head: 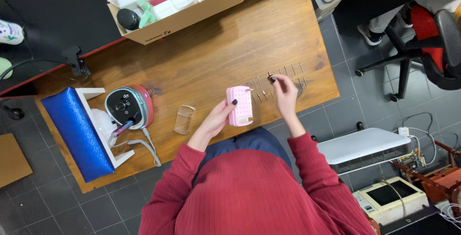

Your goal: The person picks up a pink plastic nail holder and places metal nails one by one into its slots. After filling the holder, they close it with a clear lid and place it into a cardboard box on the desk.

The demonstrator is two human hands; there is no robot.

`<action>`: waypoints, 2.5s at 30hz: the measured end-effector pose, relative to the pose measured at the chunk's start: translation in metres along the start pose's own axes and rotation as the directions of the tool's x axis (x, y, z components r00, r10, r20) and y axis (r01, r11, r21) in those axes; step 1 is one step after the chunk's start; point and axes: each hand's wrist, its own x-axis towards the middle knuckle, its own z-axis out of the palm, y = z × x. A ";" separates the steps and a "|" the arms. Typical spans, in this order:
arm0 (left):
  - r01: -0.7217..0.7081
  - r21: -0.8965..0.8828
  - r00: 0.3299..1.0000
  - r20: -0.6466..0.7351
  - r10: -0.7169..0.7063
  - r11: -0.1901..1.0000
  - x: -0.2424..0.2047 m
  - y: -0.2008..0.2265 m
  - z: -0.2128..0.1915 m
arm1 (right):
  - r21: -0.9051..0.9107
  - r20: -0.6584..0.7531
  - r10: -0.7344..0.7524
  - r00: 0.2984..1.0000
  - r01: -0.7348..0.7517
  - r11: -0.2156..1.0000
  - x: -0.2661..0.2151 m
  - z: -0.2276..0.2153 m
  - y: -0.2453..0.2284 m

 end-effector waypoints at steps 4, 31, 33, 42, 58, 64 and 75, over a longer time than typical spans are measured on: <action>0.023 -0.037 0.999 -0.028 -0.024 0.999 -0.011 0.004 0.000 | -0.080 -0.076 0.216 0.974 -0.221 0.972 0.018 -0.016 0.103; 0.082 -0.075 0.986 -0.139 -0.092 0.994 -0.010 0.011 0.010 | -0.123 -0.099 0.373 0.922 -0.383 0.915 0.024 0.024 0.176; 0.075 -0.078 0.987 -0.135 -0.085 0.994 -0.014 0.026 0.019 | 0.003 -0.045 0.399 0.916 -0.399 0.917 0.023 0.019 0.144; 0.003 -0.106 0.998 -0.067 -0.010 0.994 -0.017 0.035 0.027 | 0.507 0.160 0.285 0.945 -0.326 0.798 0.025 -0.005 -0.047; -0.094 -0.180 0.996 -0.011 0.093 0.979 -0.040 0.039 0.043 | 0.302 0.004 -0.127 0.992 0.120 0.946 0.000 0.025 -0.113; -0.099 -0.183 0.995 0.001 0.101 0.978 -0.042 0.038 0.045 | 0.297 0.007 -0.141 0.990 0.133 0.946 -0.004 0.025 -0.112; -0.108 -0.186 0.993 0.027 0.115 0.977 -0.041 0.033 0.043 | 0.265 -0.006 -0.152 0.988 0.148 0.953 -0.012 0.026 -0.111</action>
